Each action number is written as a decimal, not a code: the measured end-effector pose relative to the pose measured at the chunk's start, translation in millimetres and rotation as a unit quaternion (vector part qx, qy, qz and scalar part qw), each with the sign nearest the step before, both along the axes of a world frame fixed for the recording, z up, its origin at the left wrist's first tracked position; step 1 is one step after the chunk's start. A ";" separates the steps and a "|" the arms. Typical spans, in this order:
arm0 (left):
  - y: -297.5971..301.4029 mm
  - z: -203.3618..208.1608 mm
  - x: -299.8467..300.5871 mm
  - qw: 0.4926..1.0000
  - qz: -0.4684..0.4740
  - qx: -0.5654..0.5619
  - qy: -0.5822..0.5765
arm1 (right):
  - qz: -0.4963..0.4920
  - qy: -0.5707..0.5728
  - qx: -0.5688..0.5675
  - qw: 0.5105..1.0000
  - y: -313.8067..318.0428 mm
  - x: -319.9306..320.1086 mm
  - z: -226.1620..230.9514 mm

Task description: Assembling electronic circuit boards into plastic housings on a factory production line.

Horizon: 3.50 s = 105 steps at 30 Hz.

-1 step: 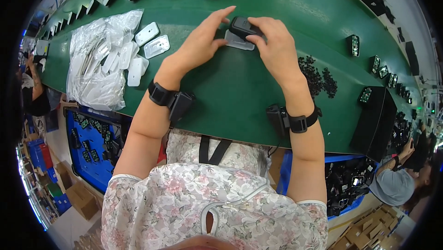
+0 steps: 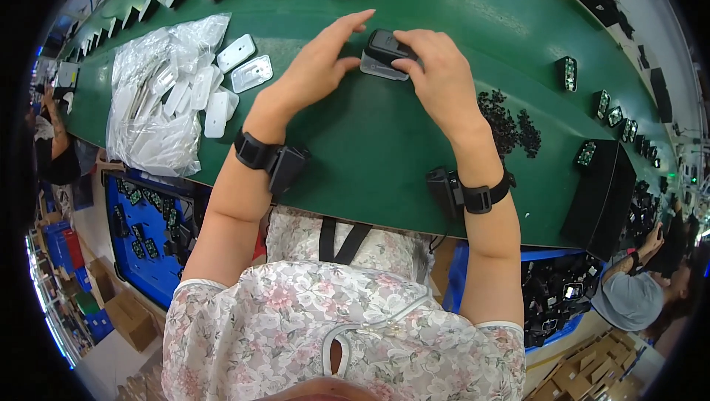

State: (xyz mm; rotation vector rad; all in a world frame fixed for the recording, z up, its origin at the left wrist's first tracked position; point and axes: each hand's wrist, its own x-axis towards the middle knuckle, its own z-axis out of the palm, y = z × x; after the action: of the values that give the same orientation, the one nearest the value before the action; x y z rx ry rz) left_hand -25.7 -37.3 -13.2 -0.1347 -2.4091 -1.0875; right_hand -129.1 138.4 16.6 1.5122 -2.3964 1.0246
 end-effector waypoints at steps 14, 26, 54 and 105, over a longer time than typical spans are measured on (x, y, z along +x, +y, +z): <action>3.8 8.4 22.0 0.986 -0.003 -0.070 -0.150 | 0.041 0.080 0.082 0.993 -8.0 10.8 -5.1; 15.3 -8.2 15.0 0.977 0.059 -0.204 -0.009 | 0.065 -0.010 0.051 0.997 -12.8 -22.2 -4.8; -8.7 6.8 -128.7 0.919 0.065 0.343 -0.185 | -0.215 -0.169 -0.137 0.952 109.9 -45.5 -4.9; -8.5 46.7 32.2 0.979 0.096 -0.168 -0.060 | 0.009 -0.470 -0.245 0.848 47.9 15.0 23.6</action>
State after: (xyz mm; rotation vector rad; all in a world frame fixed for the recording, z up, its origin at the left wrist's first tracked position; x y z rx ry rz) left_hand 6.5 -45.9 33.6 0.0522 -2.6336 -0.6145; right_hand -114.2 186.3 40.2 0.9276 -2.2231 2.5961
